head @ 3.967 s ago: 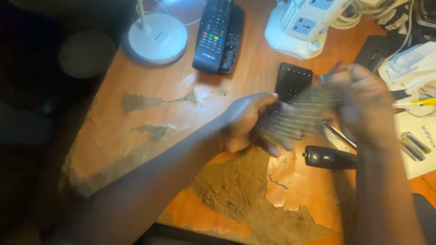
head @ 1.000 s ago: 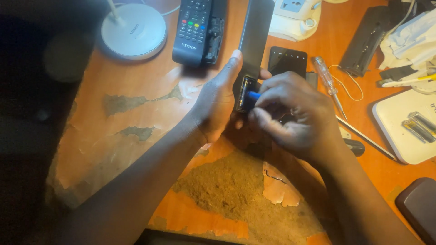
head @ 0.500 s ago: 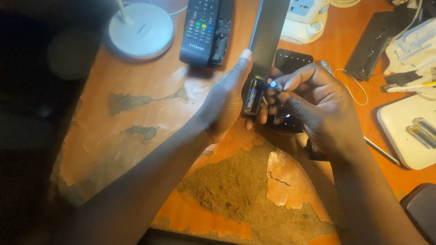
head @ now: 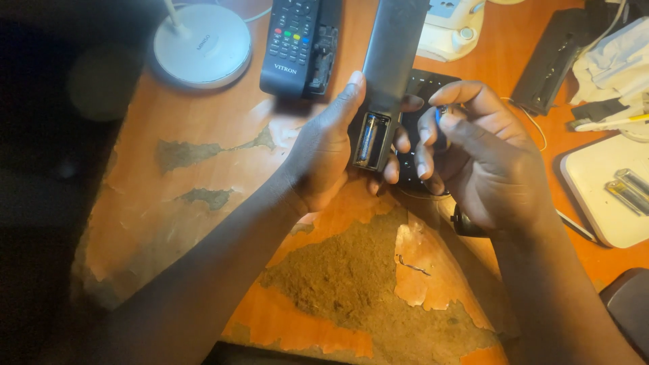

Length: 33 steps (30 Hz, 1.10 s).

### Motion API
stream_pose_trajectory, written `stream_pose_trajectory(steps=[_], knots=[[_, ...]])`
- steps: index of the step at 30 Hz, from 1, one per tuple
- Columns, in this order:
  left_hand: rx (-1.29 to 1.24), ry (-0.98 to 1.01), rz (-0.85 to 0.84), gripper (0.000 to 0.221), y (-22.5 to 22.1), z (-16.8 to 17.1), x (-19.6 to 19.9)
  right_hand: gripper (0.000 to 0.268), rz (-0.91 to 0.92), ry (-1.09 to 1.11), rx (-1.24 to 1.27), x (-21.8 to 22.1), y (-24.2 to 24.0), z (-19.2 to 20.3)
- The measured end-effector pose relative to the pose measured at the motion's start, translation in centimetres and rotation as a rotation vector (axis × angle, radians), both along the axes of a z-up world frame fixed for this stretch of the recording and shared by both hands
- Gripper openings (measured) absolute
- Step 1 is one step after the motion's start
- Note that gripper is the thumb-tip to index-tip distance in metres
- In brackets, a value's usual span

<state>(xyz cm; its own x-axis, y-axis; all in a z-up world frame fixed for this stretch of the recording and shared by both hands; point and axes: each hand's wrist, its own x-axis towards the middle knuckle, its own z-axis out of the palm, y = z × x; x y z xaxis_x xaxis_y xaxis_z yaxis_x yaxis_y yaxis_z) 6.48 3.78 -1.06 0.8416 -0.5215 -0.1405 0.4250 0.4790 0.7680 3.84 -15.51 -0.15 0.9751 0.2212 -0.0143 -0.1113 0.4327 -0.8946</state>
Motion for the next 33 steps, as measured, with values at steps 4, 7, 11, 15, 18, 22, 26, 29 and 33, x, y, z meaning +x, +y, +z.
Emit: stream_pose_trajectory(steps=[4, 7, 11, 15, 18, 22, 26, 29, 33], knots=[[0.142, -0.033, 0.058, 0.072, -0.2, 0.7, -0.2, 0.009, -0.095, -0.135, -0.376, -0.4, 1.0, 0.0], [0.237, -0.082, 0.133, 0.072, -0.7, 0.5, -0.1, 0.009, -0.174, -0.318, -0.76, -1.0, 1.8, 0.5], [0.313, -0.151, 0.139, 0.067, -0.9, 1.1, -0.7, 0.017, -0.126, -0.373, -0.914, -1.9, 2.5, 0.2], [0.269, -0.223, 0.142, 0.063, -1.0, 0.3, -0.7, 0.024, -0.097, -0.361, -0.903, -1.8, 2.8, 0.3], [0.252, -0.214, 0.139, 0.063, -0.9, 0.9, -0.7, 0.027, -0.137, -0.357, -1.012, -1.8, 3.0, 0.5], [0.321, -0.137, 0.186, 0.063, -0.9, 1.2, -0.7, 0.029, -0.172, -0.332, -0.979, -2.0, 3.5, 0.4], [0.284, -0.134, 0.179, 0.059, -0.9, 0.6, -0.4, 0.032, -0.164, -0.321, -0.977, -2.1, 3.5, 0.4], [0.243, -0.212, 0.201, 0.056, -1.1, -0.2, -0.4, 0.031, -0.122, -0.284, -0.906, -1.9, 3.3, 0.2], [0.397, -0.201, 0.203, 0.045, -1.6, -0.6, -0.8, 0.022, -0.12, -0.271, -0.809, -1.7, 3.2, 0.0]])
